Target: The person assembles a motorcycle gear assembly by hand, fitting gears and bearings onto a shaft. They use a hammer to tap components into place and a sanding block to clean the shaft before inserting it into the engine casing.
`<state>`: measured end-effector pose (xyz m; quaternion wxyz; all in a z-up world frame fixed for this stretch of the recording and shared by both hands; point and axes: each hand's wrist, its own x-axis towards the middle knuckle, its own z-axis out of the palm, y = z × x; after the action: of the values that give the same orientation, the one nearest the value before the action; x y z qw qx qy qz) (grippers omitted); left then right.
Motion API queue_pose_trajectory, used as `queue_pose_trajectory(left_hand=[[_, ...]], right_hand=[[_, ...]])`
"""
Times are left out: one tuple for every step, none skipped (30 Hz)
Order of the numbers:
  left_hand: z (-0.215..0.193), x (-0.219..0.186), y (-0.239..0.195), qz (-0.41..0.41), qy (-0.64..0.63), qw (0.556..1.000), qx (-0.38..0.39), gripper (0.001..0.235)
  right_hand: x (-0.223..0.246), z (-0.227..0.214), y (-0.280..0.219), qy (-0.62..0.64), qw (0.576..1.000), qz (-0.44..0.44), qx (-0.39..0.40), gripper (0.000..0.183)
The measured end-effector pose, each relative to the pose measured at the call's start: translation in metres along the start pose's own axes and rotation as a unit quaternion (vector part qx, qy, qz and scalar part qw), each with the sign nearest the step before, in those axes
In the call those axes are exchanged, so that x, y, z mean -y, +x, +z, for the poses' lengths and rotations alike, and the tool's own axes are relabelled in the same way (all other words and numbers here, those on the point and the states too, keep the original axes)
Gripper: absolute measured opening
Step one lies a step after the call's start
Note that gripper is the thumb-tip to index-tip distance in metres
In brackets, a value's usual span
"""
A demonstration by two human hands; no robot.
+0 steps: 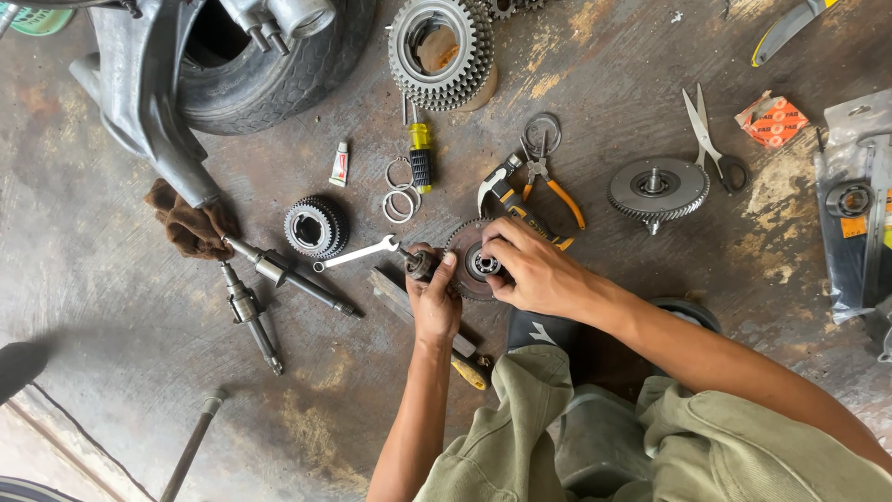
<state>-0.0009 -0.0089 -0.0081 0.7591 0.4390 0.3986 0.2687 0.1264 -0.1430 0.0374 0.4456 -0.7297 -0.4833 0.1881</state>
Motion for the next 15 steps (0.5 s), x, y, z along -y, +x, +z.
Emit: queue_pose_trajectory(left_hand=[[0.0,0.0,0.0,0.001,0.0,1.0,0.0,0.028],[-0.001,0.0,0.0,0.006,0.011,1.0,0.002,0.028],[0.0,0.0,0.0,0.01,0.022,1.0,0.004,0.028],[0.001,-0.004,-0.001,0.01,0.022,1.0,0.005,0.028],[0.003,-0.008,0.0,0.023,0.061,0.998,0.017,0.03],[0.004,-0.012,0.0,0.037,0.099,0.994,0.029,0.031],[0.005,-0.014,-0.002,0.038,0.1,0.994,0.028,0.031],[0.006,-0.015,-0.003,0.036,0.114,0.992,0.03,0.03],[0.008,-0.016,-0.003,0.035,0.126,0.991,0.034,0.03],[0.007,-0.016,-0.001,0.037,0.125,0.991,0.035,0.03],[0.005,-0.015,-0.001,0.035,0.139,0.989,0.038,0.029],[0.003,-0.014,0.0,0.034,0.152,0.987,0.04,0.028],[0.003,-0.014,0.001,0.035,0.152,0.987,0.039,0.028],[0.003,-0.015,0.003,0.045,0.168,0.984,0.038,0.029],[0.002,-0.015,0.004,0.054,0.184,0.981,0.037,0.03]], right_hand=[[-0.001,0.001,0.0,0.0,1.0,-0.001,0.0,0.024],[-0.001,0.002,-0.001,-0.003,1.0,-0.001,-0.002,0.026],[-0.002,0.002,-0.001,-0.007,1.0,0.0,-0.004,0.027],[-0.002,0.004,-0.002,-0.007,1.0,0.0,-0.005,0.027],[-0.003,0.005,-0.002,-0.011,1.0,0.003,-0.01,0.032],[-0.004,0.006,-0.002,-0.015,1.0,0.006,-0.015,0.037],[-0.005,0.008,-0.002,-0.014,1.0,0.005,-0.016,0.037],[-0.006,0.009,-0.003,-0.011,1.0,0.006,-0.023,0.039],[-0.009,0.01,-0.003,-0.01,0.999,0.007,-0.031,0.042],[-0.014,0.013,-0.005,-0.012,0.999,0.006,-0.033,0.042],[-0.018,0.017,-0.008,0.016,0.997,0.016,-0.069,0.05],[-0.022,0.022,-0.012,0.044,0.993,0.027,-0.106,0.059],[-0.024,0.011,-0.011,0.045,0.993,0.026,-0.105,0.059],[-0.025,0.001,-0.01,0.12,0.982,0.066,-0.127,0.054],[-0.026,-0.009,-0.009,0.194,0.964,0.106,-0.147,0.05]])
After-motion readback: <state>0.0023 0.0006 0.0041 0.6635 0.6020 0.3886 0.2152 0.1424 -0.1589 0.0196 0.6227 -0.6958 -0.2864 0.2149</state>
